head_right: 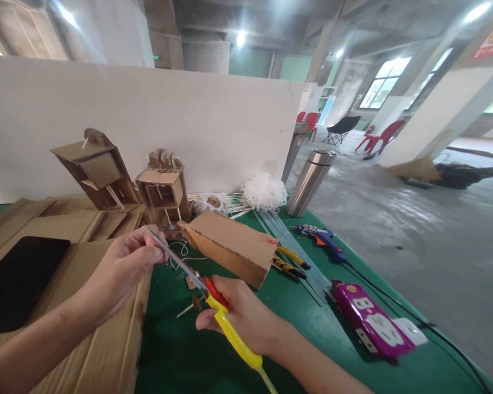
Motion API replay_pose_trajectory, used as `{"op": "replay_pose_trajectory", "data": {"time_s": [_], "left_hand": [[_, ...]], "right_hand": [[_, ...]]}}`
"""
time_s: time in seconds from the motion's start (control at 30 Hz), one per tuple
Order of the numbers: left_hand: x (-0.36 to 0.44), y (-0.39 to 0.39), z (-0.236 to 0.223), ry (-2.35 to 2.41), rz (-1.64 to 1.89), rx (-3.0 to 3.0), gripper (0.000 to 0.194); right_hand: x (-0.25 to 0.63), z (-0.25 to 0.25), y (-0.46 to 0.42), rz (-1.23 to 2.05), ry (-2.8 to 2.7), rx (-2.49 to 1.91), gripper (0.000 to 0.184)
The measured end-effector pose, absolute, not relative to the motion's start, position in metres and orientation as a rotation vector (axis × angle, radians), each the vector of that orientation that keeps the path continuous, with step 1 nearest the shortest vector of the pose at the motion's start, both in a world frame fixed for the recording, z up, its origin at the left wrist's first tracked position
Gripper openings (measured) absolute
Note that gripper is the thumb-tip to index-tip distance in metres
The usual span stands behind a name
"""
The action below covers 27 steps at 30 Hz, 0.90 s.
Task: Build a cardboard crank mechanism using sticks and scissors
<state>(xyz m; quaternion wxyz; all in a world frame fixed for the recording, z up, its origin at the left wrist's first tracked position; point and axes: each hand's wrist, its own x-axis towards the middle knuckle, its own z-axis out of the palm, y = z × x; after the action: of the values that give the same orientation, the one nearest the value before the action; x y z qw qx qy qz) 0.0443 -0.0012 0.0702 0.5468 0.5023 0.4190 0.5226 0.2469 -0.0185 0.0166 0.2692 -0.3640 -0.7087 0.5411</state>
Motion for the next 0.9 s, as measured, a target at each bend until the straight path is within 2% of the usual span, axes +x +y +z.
{"op": "replay_pose_trajectory", "data": {"time_s": [0.17, 0.37, 0.73, 0.9], "left_hand": [[0.0414, 0.0004, 0.0725, 0.992, 1.204, 1.226, 0.020], [0.0446, 0.0004, 0.0707, 0.895, 1.225, 1.249, 0.023], [0.0382, 0.0029, 0.0751, 0.994, 1.109, 1.315, 0.021], [0.0373, 0.0034, 0.0778, 1.033, 1.092, 1.324, 0.022]], "right_hand": [[0.2482, 0.0160, -0.0197, 1.390, -2.001, -1.003, 0.057], [0.2508, 0.0140, -0.0223, 1.215, -2.164, -0.900, 0.048], [0.2514, 0.0150, -0.0182, 1.273, -2.144, -0.967, 0.053], [0.2519, 0.0132, -0.0177, 1.273, -2.135, -0.953, 0.050]]}}
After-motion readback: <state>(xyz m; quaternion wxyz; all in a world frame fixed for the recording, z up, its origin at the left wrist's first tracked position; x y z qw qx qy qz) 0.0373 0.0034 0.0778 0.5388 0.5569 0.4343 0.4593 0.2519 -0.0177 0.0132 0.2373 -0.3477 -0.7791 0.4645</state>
